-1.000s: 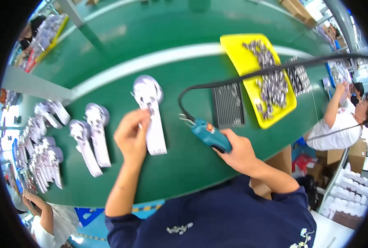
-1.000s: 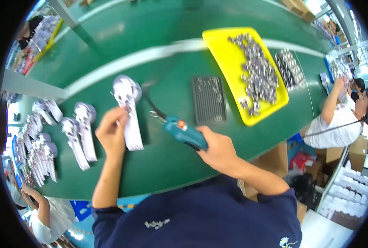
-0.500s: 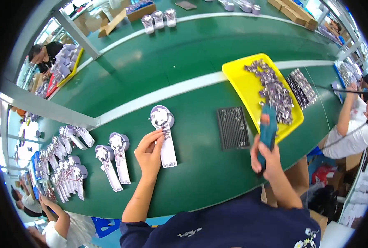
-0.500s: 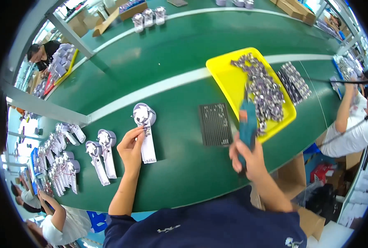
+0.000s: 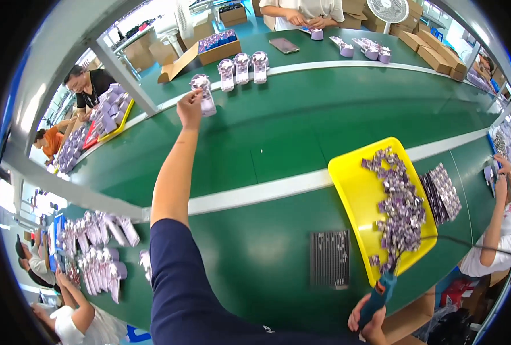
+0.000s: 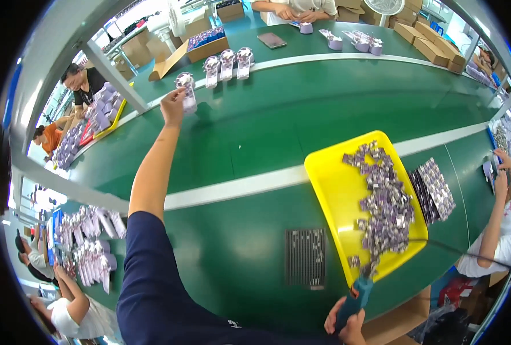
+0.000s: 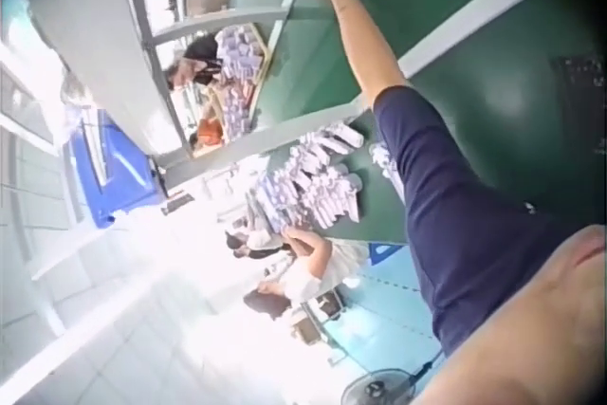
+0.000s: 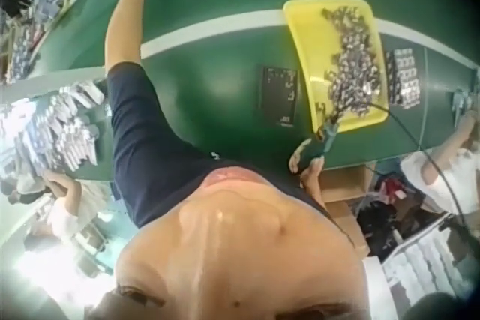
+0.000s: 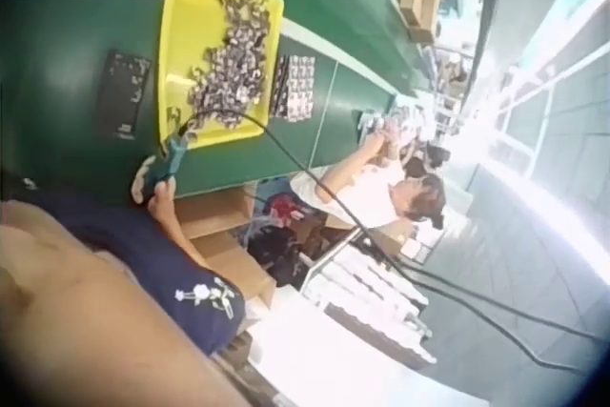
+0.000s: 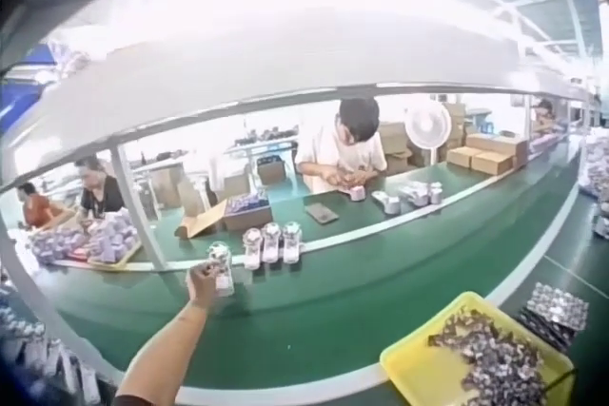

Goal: The person assembles portable electric fans on a production line by fitting wires and circuit boards into fan casings by hand, securing them with an electric screwdriver, and placing the assembled units onto the conveyor belt.

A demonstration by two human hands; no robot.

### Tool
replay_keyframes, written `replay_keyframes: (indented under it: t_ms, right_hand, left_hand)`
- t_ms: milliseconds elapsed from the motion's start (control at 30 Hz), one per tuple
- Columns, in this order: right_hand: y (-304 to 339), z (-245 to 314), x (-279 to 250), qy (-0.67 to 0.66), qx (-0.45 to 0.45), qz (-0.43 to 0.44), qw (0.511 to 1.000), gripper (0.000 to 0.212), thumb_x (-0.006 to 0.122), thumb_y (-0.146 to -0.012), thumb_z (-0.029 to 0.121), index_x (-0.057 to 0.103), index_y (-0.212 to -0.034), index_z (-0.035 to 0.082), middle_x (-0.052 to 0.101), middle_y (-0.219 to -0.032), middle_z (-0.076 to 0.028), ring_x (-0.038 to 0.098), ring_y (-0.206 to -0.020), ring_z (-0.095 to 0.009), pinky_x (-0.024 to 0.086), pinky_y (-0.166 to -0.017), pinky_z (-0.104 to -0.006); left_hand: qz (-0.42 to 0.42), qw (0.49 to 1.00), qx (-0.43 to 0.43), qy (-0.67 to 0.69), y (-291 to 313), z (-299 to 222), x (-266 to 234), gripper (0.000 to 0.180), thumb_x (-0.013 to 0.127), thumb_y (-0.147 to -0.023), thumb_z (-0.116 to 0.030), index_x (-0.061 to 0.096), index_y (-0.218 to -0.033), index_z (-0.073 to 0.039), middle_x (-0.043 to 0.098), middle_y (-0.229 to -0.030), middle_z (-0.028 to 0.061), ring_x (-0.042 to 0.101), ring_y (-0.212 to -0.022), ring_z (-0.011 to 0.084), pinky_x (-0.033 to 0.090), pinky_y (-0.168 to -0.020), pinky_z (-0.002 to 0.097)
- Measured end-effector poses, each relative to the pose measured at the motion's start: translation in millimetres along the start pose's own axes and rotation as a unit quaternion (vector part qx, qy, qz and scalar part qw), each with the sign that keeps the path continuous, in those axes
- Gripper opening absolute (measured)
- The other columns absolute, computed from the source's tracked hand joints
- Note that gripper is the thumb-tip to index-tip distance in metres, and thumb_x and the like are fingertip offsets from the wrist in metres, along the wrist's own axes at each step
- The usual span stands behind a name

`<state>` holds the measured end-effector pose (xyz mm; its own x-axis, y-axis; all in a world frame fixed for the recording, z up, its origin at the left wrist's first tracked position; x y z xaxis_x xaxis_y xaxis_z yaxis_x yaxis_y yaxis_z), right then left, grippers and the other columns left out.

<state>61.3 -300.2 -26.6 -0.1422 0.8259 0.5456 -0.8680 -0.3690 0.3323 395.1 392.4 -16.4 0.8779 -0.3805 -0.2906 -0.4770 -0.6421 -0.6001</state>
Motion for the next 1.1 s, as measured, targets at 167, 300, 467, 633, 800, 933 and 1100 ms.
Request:
replay_keyframes:
  t_ms: [167, 300, 467, 633, 800, 933, 1100]
  right_hand:
    - [41.1, 15.5, 24.7, -0.284, 0.209, -0.170, 0.920, 0.054, 0.066, -0.096, 0.018, 0.040, -0.143, 0.011, 0.057, -0.121, -0.009, 0.056, -0.111, -0.017, 0.048, -0.090, -0.0266]
    - [31.5, 22.7, 22.3, 0.437, 0.069, 0.045, 0.896, 0.053, 0.066, -0.097, 0.025, 0.042, -0.142, 0.012, 0.055, -0.125, -0.009, 0.055, -0.114, -0.018, 0.049, -0.089, -0.0265]
    - [27.7, -12.6, 17.5, -0.015, 0.139, -0.237, 0.961, 0.055, 0.066, -0.095, 0.040, 0.044, -0.133, 0.007, 0.056, -0.106, -0.007, 0.055, -0.087, -0.016, 0.046, -0.071, -0.0253]
    - [3.5, 12.5, 50.0, 0.081, -0.015, -0.126, 0.989, 0.060, 0.063, -0.094, 0.058, 0.050, -0.128, 0.011, 0.058, -0.079, -0.006, 0.051, -0.053, -0.016, 0.042, -0.048, -0.0283]
    - [-15.9, -11.1, 2.9, -0.024, -0.036, -0.034, 0.998, 0.068, 0.076, -0.084, 0.056, 0.047, -0.116, 0.004, 0.053, -0.065, -0.010, 0.051, -0.041, -0.021, 0.045, -0.038, -0.0363]
    - [7.6, -7.2, -48.4, 0.105, -0.062, -0.081, 0.989, 0.070, 0.068, -0.084, 0.067, 0.049, -0.098, 0.000, 0.051, -0.062, -0.006, 0.050, -0.042, -0.016, 0.043, -0.041, -0.0285]
    - [-16.5, -8.6, -8.6, -0.022, -0.043, 0.087, 0.995, 0.065, 0.047, -0.093, 0.073, 0.045, -0.118, 0.013, 0.045, -0.068, -0.002, 0.044, -0.040, -0.012, 0.040, -0.035, -0.0277]
  left_hand:
    - [-0.013, 0.999, -0.030, 0.038, -52.9, 56.1, 63.8, 0.015, 0.072, -0.088, -0.014, 0.081, -0.100, -0.010, 0.072, -0.077, 0.0039, 0.062, -0.067, 0.0108, 0.050, -0.066, 0.0280]
    - [0.001, 0.998, -0.026, 0.052, -82.8, 89.2, 83.1, 0.016, 0.068, -0.090, -0.009, 0.080, -0.100, -0.009, 0.076, -0.086, 0.0067, 0.068, -0.078, 0.0127, 0.052, -0.075, 0.0275]
    - [0.102, 0.994, -0.014, -0.029, -94.2, 66.1, 89.0, 0.046, 0.071, -0.083, -0.016, 0.068, -0.128, -0.008, 0.070, -0.120, 0.0186, 0.069, -0.108, 0.0268, 0.050, -0.097, 0.0356]
    - [0.008, 0.965, 0.045, -0.260, -31.1, -39.1, 40.9, 0.042, 0.071, -0.088, -0.019, 0.066, -0.124, 0.001, 0.070, -0.121, 0.0178, 0.066, -0.112, 0.0251, 0.048, -0.102, 0.0360]
    - [0.463, 0.763, 0.010, 0.451, 131.8, -298.0, -37.1, 0.062, 0.044, -0.104, -0.043, 0.063, -0.119, 0.014, 0.064, -0.126, 0.0254, 0.062, -0.120, 0.0336, 0.045, -0.108, 0.0452]
    - [0.525, 0.714, 0.006, 0.462, 335.7, -429.5, -181.6, 0.057, 0.041, -0.103, -0.038, 0.063, -0.120, 0.013, 0.064, -0.128, 0.0238, 0.062, -0.121, 0.0354, 0.045, -0.108, 0.0479]
    - [0.515, 0.748, 0.125, 0.400, 290.6, -435.7, -251.2, 0.050, 0.041, -0.103, -0.032, 0.065, -0.120, 0.008, 0.065, -0.129, 0.0190, 0.062, -0.121, 0.0317, 0.046, -0.106, 0.0474]
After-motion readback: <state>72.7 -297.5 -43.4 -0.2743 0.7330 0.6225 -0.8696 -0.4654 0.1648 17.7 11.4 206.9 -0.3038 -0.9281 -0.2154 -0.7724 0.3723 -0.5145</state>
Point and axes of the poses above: each hand's wrist, its own y-axis away from the middle knuckle, its own x-axis out of the palm, z = x × y, the point moved 2 cm from there along -y, towards the middle knuckle
